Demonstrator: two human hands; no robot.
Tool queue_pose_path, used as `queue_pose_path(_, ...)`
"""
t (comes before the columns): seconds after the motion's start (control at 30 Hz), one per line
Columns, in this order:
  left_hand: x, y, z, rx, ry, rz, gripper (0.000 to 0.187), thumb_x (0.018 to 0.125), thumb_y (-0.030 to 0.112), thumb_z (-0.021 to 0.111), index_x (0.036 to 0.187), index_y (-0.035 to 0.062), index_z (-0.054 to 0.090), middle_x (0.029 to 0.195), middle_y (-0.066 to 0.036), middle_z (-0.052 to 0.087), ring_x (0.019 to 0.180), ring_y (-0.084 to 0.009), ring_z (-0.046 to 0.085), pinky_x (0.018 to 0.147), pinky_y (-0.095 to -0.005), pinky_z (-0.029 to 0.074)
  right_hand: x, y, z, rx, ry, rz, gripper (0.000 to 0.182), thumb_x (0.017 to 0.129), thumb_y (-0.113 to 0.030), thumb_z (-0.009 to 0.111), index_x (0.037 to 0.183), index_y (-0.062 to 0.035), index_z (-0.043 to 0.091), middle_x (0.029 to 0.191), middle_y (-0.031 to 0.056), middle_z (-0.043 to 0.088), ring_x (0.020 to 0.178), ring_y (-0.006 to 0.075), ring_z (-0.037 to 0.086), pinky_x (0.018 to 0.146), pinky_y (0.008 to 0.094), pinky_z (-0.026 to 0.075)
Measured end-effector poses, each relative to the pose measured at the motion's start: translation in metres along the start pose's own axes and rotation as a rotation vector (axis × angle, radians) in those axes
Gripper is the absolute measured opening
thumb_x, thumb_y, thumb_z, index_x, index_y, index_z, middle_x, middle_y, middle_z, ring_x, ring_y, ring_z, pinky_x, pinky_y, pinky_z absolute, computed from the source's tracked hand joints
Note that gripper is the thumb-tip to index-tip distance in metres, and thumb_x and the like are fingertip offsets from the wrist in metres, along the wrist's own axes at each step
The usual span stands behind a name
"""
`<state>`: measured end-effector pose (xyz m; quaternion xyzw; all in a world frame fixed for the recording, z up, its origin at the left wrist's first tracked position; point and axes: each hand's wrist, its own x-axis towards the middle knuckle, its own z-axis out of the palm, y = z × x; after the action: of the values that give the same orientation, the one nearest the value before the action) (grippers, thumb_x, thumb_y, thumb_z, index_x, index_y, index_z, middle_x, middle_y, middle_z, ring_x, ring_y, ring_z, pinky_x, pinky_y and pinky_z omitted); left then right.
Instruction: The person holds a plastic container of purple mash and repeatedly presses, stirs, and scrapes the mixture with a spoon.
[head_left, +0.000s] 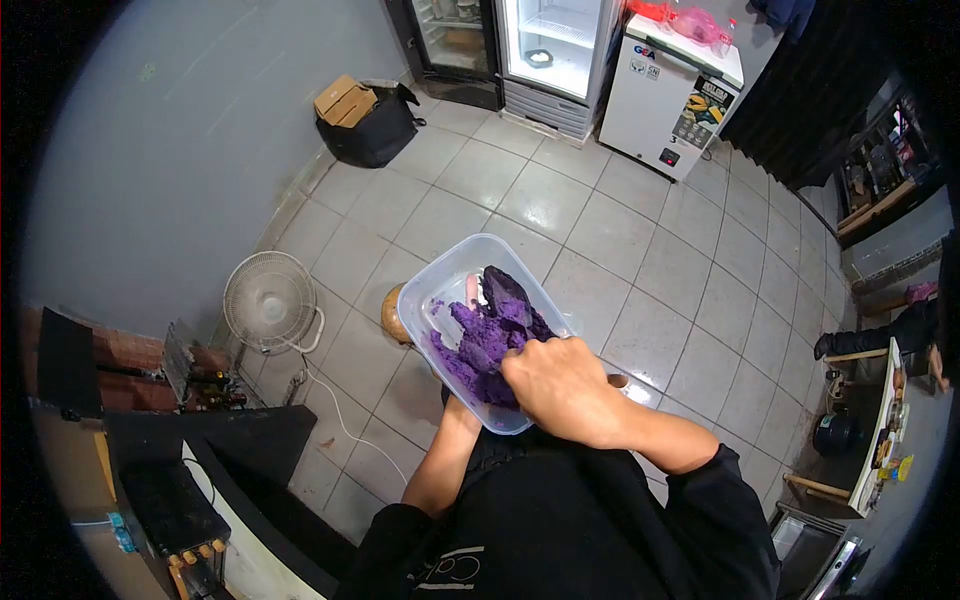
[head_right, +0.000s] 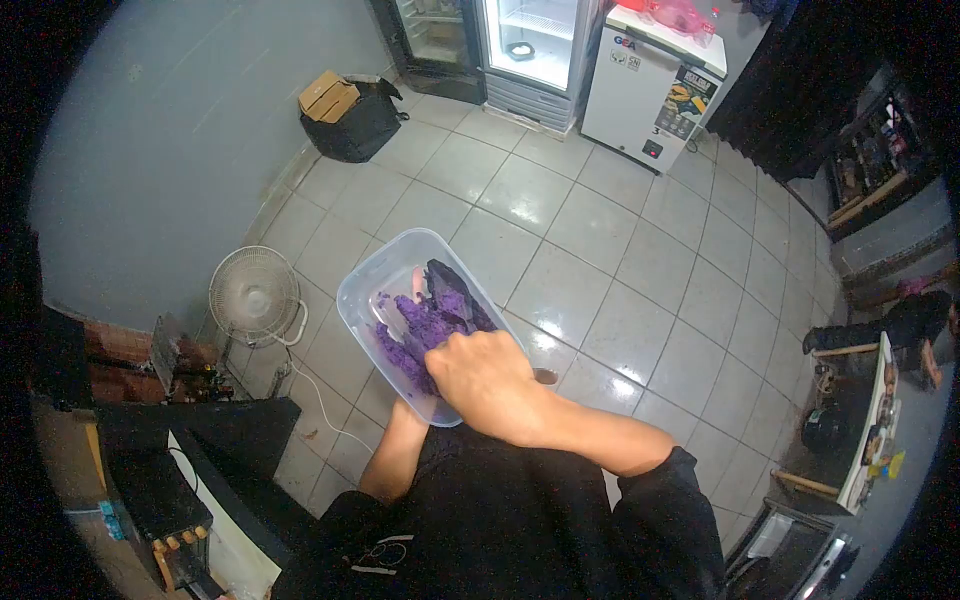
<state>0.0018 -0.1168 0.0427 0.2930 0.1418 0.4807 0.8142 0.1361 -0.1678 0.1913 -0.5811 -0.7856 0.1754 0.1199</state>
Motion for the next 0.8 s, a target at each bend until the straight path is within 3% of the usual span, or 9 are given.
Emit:
queue_pose_path(0.3, 0.009, 0.008, 0.015, -0.306, 0.038, -0.071, 0.054, 0.100, 0.033, 0.041, 0.146, 0.0062, 0.031, 0.138, -0.010, 0.045, 0.123, -0.0220, 0.047, 0.105, -0.0421, 0.038, 0.012, 0.000, 0.014, 0.123, -0.045, 0.021, 0.011, 0.070, -0.007, 0.065, 0.075, 0.0029, 0.064, 0.074, 0.0239, 0.064, 0.071, 0.0386, 0.066, 0.063, 0.0448, 0.054)
queue_pose_path(0.47, 0.010, 0.010, 0.015, -0.300, 0.043, -0.054, 0.054, 0.100, 0.033, 0.041, 0.146, 0.0064, 0.030, 0.139, -0.010, 0.045, 0.123, -0.0218, 0.046, 0.105, -0.0419, 0.037, 0.016, 0.001, 0.017, 0.163, 0.006, 0.008, 0.014, 0.068, -0.007, 0.068, 0.074, 0.0039, 0.062, 0.073, 0.0237, 0.063, 0.071, 0.0393, 0.066, 0.062, 0.0450, 0.053)
queue_pose_path(0.67, 0.012, 0.007, 0.016, -0.307, 0.036, -0.056, 0.055, 0.100, 0.032, 0.040, 0.147, 0.0067, 0.029, 0.139, -0.010, 0.044, 0.124, -0.0216, 0.045, 0.106, -0.0415, 0.036, 0.021, -0.008, 0.022, 0.054, 0.061, -0.113, 0.011, 0.071, -0.009, 0.063, 0.072, 0.0017, 0.063, 0.070, 0.0205, 0.063, 0.066, 0.0352, 0.066, 0.059, 0.0426, 0.053)
queue_pose_path(0.8, 0.016, 0.005, 0.018, -0.309, 0.027, -0.054, 0.055, 0.100, 0.032, 0.040, 0.147, 0.0069, 0.028, 0.140, -0.010, 0.043, 0.124, -0.0214, 0.045, 0.106, -0.0412, 0.035, 0.018, -0.018, 0.031, -0.073, 0.111, -0.202, 0.011, 0.072, -0.009, 0.060, 0.069, 0.0008, 0.063, 0.065, 0.0167, 0.063, 0.059, 0.0277, 0.066, 0.050, 0.0369, 0.051)
